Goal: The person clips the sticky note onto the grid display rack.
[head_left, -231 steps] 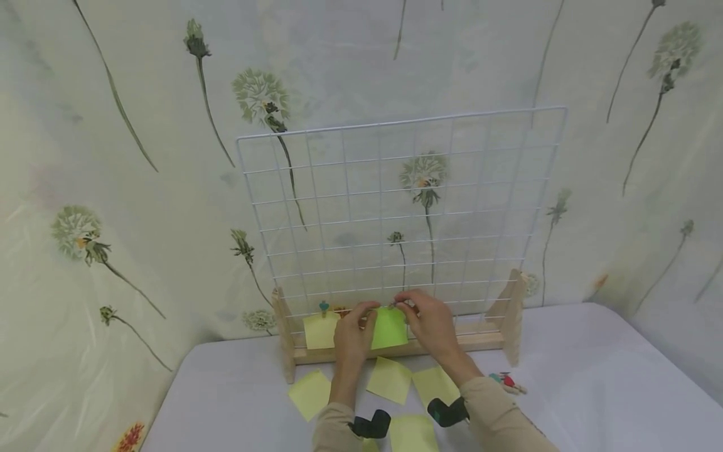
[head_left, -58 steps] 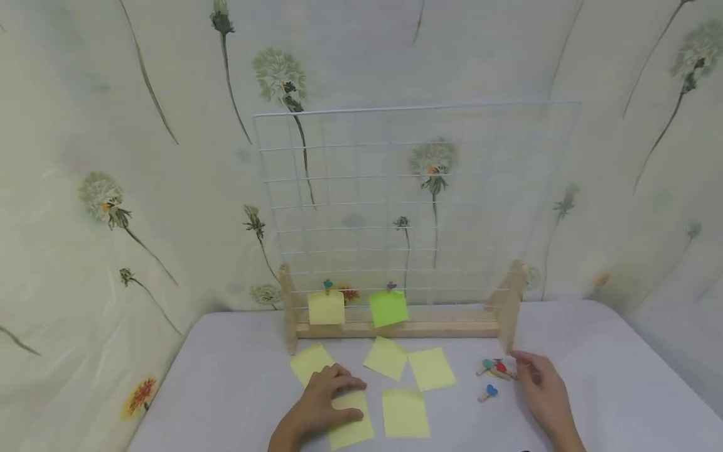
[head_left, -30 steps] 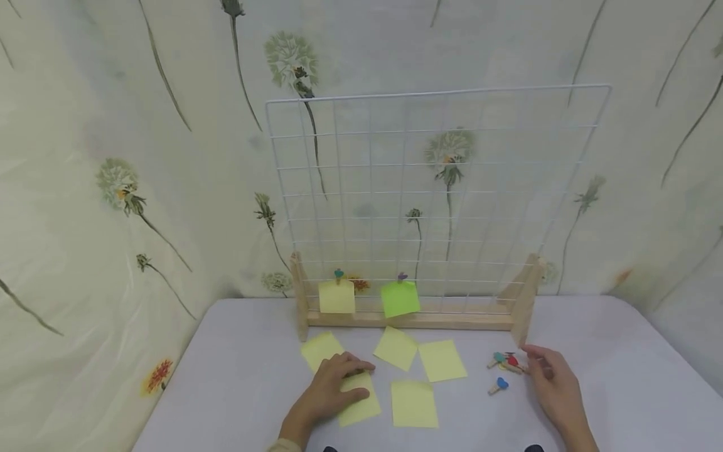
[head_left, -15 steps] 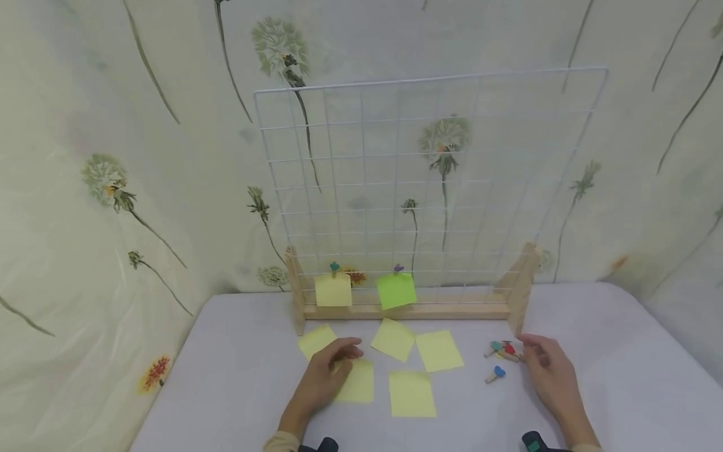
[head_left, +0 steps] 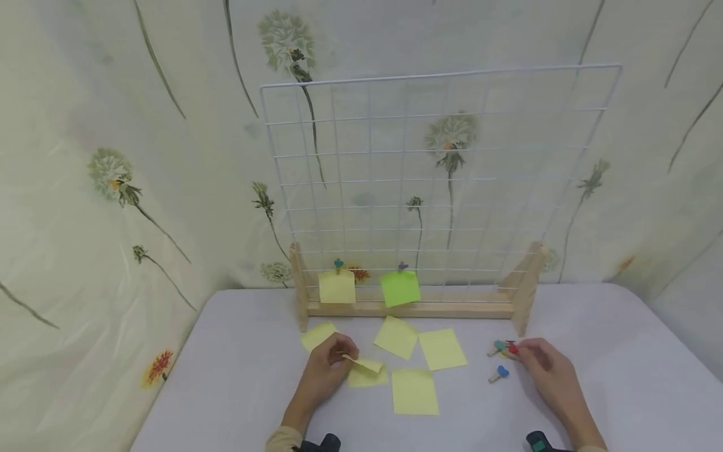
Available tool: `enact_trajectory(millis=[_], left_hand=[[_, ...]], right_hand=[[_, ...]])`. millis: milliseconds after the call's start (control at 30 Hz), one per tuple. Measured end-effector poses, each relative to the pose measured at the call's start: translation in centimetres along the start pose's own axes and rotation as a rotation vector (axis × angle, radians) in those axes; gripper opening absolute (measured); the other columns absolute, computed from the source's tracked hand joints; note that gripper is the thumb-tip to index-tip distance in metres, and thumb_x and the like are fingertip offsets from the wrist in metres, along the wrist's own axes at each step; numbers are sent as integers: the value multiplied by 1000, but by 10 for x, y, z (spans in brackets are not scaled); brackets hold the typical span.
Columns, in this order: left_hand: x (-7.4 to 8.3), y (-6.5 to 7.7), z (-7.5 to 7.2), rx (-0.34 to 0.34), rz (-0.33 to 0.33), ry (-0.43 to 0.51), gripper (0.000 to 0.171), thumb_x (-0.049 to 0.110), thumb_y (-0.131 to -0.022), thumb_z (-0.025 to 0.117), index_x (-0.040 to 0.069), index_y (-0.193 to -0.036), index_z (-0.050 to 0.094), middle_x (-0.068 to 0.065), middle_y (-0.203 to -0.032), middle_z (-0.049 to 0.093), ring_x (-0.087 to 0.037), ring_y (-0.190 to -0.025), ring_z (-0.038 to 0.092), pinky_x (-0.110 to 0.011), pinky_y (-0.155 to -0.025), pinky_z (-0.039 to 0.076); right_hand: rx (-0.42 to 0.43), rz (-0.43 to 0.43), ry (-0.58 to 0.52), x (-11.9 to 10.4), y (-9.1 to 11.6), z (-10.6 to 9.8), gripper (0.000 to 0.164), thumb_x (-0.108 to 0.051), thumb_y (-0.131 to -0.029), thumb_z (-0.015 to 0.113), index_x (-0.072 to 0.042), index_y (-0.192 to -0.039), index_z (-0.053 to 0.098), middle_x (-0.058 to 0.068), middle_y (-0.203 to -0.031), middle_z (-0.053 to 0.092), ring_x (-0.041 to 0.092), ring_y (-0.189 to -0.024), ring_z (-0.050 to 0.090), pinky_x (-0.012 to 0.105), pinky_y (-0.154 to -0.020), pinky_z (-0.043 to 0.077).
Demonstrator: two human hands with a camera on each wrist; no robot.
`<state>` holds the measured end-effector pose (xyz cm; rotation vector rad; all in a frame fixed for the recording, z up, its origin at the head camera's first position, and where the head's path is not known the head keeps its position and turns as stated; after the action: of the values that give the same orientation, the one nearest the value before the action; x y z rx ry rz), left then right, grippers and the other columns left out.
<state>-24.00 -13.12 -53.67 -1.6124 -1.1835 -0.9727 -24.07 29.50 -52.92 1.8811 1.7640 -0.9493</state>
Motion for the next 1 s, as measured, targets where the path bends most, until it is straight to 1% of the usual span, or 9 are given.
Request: enact_trajectory(millis=[133, 200, 233, 333, 433, 600, 733, 833, 1000], left_hand=[[2, -3, 1, -4, 33, -53, 24, 4, -85, 65, 22, -101, 60, 4, -100, 65, -11, -98, 64, -23, -86, 52], [2, -4, 1, 3, 24, -52, 23, 7, -85, 67, 22, -103, 61, 4, -103, 65, -11, -102, 63, -23, -88, 51], [2, -4, 0, 9, 11, -50, 23, 9, -85, 67, 22, -103, 61, 4, -105, 65, -12, -104, 63, -22, -89, 51], [2, -3, -2, 28, -21, -23, 23, 9, -85, 68, 19, -104, 61, 0, -108, 64, -15, -107, 62, -22, -90, 50], [2, -2, -4, 45, -45, 24, 22, 8, -84, 69, 14, -105, 62, -4, -108, 64, -18, -106, 62, -22, -88, 51], [9, 1, -7, 62, -59, 102, 20, 11, -84, 70, 9, -102, 62, -9, -104, 64, -17, -98, 65, -22, -84, 53], [2, 0, -7, 81, -95, 121, 20, 21, -83, 72, 16, -100, 63, -4, -102, 65, -14, -96, 65, -23, -83, 53], [-1, -1, -7, 102, -100, 142, 18, 23, -83, 72, 16, -98, 65, -4, -102, 66, -15, -95, 66, -23, -82, 54], [-4, -1, -8, 147, -64, 171, 17, 23, -83, 72, 14, -97, 67, -6, -101, 67, -13, -91, 67, -21, -78, 53]], right_hand=[[-58, -34, 30, 0, 0, -7, 35, -41, -98, 46, -11, -106, 62, 12, -107, 67, 2, -92, 54, 27, -77, 44], [-121, -52, 30, 0, 2, -9, 33, -43, -97, 47, -15, -105, 63, 6, -105, 67, -11, -89, 47, 24, -76, 44], [-155, -73, 24, 0, 2, -10, 31, -42, -97, 48, -16, -104, 63, 4, -105, 67, -13, -89, 46, 23, -77, 44], [-234, -119, -3, -3, 6, -8, 25, -40, -94, 55, -18, -102, 64, -1, -98, 65, -10, -84, 47, 23, -73, 44], [-248, -174, -14, -8, 10, -4, 22, -35, -90, 62, -17, -104, 64, -4, -89, 60, -2, -76, 49, 19, -64, 42], [-225, -177, -1, -13, 13, 0, 30, -37, -85, 68, -18, -108, 64, -6, -82, 53, 0, -69, 46, 19, -59, 38], [-194, -187, 35, -10, 15, 3, 25, -38, -82, 71, -21, -99, 66, -7, -78, 51, 0, -65, 42, 20, -56, 34], [-180, -198, 48, -6, 17, 3, 21, -38, -81, 72, -23, -95, 65, -8, -77, 51, 0, -66, 41, 20, -57, 33], [-143, -268, 12, -1, 17, 2, 17, -31, -81, 73, -25, -94, 64, -11, -79, 56, -1, -70, 48, 19, -61, 39]])
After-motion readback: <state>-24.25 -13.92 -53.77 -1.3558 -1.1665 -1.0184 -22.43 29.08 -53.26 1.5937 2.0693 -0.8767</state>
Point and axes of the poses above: each hand's wrist, its own y-axis away from the middle knuckle, its own z-axis out of the palm, x = y × z, the point moved 1 cm from there along -y, towards the middle knuckle
